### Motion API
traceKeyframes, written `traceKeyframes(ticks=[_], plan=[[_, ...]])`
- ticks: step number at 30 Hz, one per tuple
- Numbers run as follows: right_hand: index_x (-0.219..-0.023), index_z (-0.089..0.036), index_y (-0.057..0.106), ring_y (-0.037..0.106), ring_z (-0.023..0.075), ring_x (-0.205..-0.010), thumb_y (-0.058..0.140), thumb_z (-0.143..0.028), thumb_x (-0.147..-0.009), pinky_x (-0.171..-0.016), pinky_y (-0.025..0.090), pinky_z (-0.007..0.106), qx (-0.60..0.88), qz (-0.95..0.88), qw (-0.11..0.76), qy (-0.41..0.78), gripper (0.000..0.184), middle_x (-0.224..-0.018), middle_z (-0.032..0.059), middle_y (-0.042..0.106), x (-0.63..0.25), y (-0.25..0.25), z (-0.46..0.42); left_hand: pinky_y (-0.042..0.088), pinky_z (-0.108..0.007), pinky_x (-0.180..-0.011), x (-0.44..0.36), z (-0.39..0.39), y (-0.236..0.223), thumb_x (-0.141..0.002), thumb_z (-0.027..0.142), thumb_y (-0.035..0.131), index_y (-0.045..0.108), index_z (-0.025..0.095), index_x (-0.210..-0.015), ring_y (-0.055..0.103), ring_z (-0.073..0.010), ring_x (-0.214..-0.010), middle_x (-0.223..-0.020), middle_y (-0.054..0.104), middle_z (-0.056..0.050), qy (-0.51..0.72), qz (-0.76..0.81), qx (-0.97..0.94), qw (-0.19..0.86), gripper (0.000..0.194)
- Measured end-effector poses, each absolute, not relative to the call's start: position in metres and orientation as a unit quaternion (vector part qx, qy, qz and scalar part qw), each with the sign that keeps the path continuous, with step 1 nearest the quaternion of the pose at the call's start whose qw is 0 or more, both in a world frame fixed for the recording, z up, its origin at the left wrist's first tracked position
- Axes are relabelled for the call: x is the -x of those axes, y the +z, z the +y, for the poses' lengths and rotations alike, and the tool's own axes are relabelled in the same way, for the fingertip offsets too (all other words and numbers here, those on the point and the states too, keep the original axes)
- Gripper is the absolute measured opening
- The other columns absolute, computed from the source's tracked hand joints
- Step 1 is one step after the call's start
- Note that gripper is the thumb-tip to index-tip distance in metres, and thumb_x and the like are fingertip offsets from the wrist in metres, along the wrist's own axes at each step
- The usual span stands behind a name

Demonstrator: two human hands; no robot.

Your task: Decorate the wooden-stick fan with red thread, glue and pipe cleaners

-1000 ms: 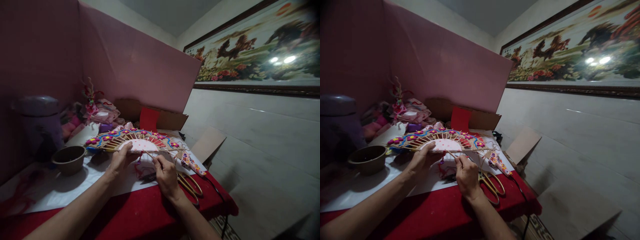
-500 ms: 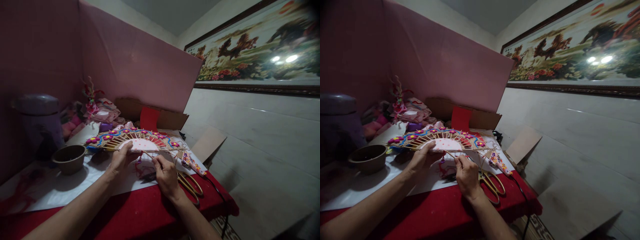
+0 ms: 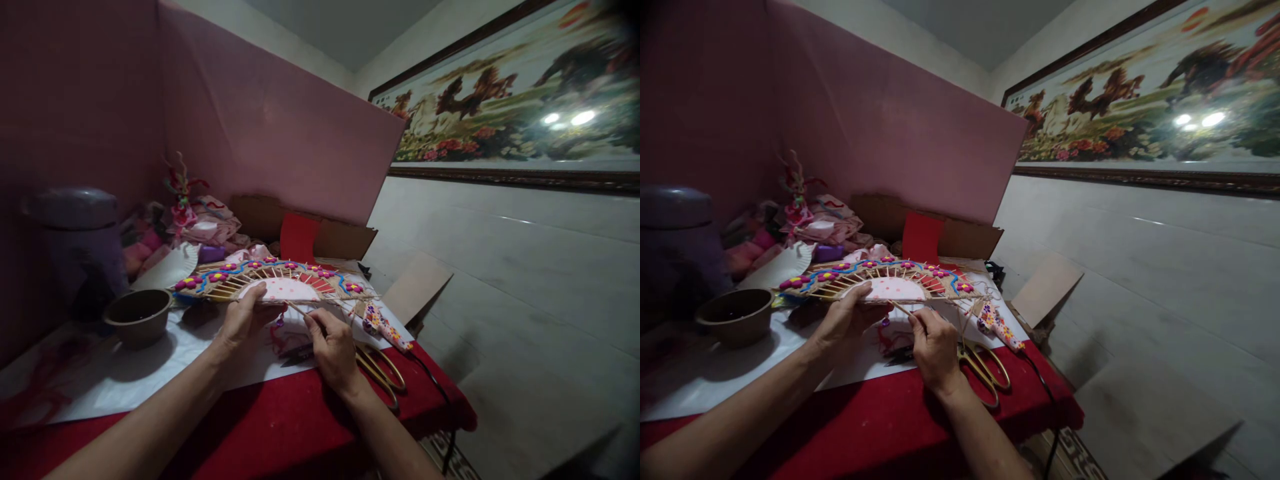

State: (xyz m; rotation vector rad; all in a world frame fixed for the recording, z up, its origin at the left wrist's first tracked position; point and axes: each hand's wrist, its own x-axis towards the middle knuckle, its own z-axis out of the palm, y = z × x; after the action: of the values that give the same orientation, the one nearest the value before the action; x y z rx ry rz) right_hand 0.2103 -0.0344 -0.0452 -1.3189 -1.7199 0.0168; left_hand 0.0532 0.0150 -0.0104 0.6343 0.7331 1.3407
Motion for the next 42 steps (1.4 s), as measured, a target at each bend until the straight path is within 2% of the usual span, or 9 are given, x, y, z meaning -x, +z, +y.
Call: traceKeyframes(ticks=[8, 16, 24, 28, 34, 42], plan=[[-0.084, -0.018, 0.063, 0.060, 0.0164, -0.074, 0.049, -0.021, -0.090, -0.068, 0.041, 0.024, 0.517, -0.708, 0.480, -0.034, 0.016, -0.079, 0.0040, 0.064, -0.2093, -0.0472, -0.0326, 0.056, -0.030, -0.056, -0.0537, 0.0129, -0.0112, -0.077, 0.017, 0.057, 0.060, 0.010, -0.088, 0.067, -0.0187, -0.055, -0.067, 0.070, -0.008, 0.599, 0.321, -0.286, 0.676, 0.013], [-0.086, -0.017, 0.066, 0.060, 0.0162, -0.070, 0.050, -0.017, -0.089, -0.065, 0.043, 0.024, 0.492, -0.715, 0.487, -0.093, 0.016, -0.076, 0.0049, 0.064, -0.2101, -0.0480, -0.0343, 0.056, -0.030, -0.055, -0.0535, 0.0137, -0.0120, -0.078, 0.017, 0.056, 0.059, 0.011, -0.086, 0.066, -0.0180, -0.053, -0.065, 0.069, -0.007, 0.596, 0.327, -0.280, 0.678, 0.010], [-0.093, -0.017, 0.066, 0.061, 0.0159, -0.068, 0.046, -0.012, -0.088, -0.062, 0.043, 0.024, 0.492, -0.736, 0.433, -0.167, 0.021, -0.076, 0.0057, 0.063, -0.2114, -0.0469, -0.0369, 0.055, -0.028, -0.052, -0.0544, 0.0112, -0.0097, -0.080, 0.016, 0.053, 0.057, 0.012, -0.083, 0.065, -0.0173, -0.051, -0.061, 0.067, -0.005, 0.594, 0.328, -0.276, 0.681, 0.007], [-0.103, -0.015, 0.065, 0.061, 0.0164, -0.069, 0.044, -0.010, -0.088, -0.061, 0.044, 0.024, 0.478, -0.748, 0.409, -0.212, 0.027, -0.080, 0.0068, 0.064, -0.2129, -0.0482, -0.0373, 0.055, -0.029, -0.056, -0.0547, 0.0119, -0.0110, -0.079, 0.016, 0.054, 0.058, 0.011, -0.085, 0.066, -0.0173, -0.052, -0.064, 0.069, -0.007, 0.596, 0.329, -0.270, 0.681, 0.009], [-0.115, -0.008, 0.060, 0.060, 0.0190, -0.074, 0.042, -0.005, -0.082, -0.064, 0.047, 0.028, 0.443, -0.764, 0.370, -0.287, 0.038, -0.085, 0.0105, 0.065, -0.2146, -0.0484, -0.0386, 0.054, -0.028, -0.052, -0.0544, 0.0103, -0.0076, -0.080, 0.017, 0.053, 0.058, 0.011, -0.086, 0.066, -0.0190, -0.054, -0.064, 0.069, -0.008, 0.584, 0.336, -0.270, 0.688, 0.010], [-0.114, -0.010, 0.059, 0.058, 0.0191, -0.073, 0.040, -0.009, -0.089, -0.065, 0.047, 0.028, 0.466, -0.748, 0.371, -0.293, 0.032, -0.080, 0.0098, 0.061, -0.2083, -0.0460, -0.0414, 0.056, -0.029, -0.056, -0.0544, 0.0099, -0.0080, -0.078, 0.018, 0.057, 0.059, 0.011, -0.085, 0.065, -0.0167, -0.055, -0.067, 0.069, -0.006, 0.595, 0.327, -0.261, 0.687, 0.010]])
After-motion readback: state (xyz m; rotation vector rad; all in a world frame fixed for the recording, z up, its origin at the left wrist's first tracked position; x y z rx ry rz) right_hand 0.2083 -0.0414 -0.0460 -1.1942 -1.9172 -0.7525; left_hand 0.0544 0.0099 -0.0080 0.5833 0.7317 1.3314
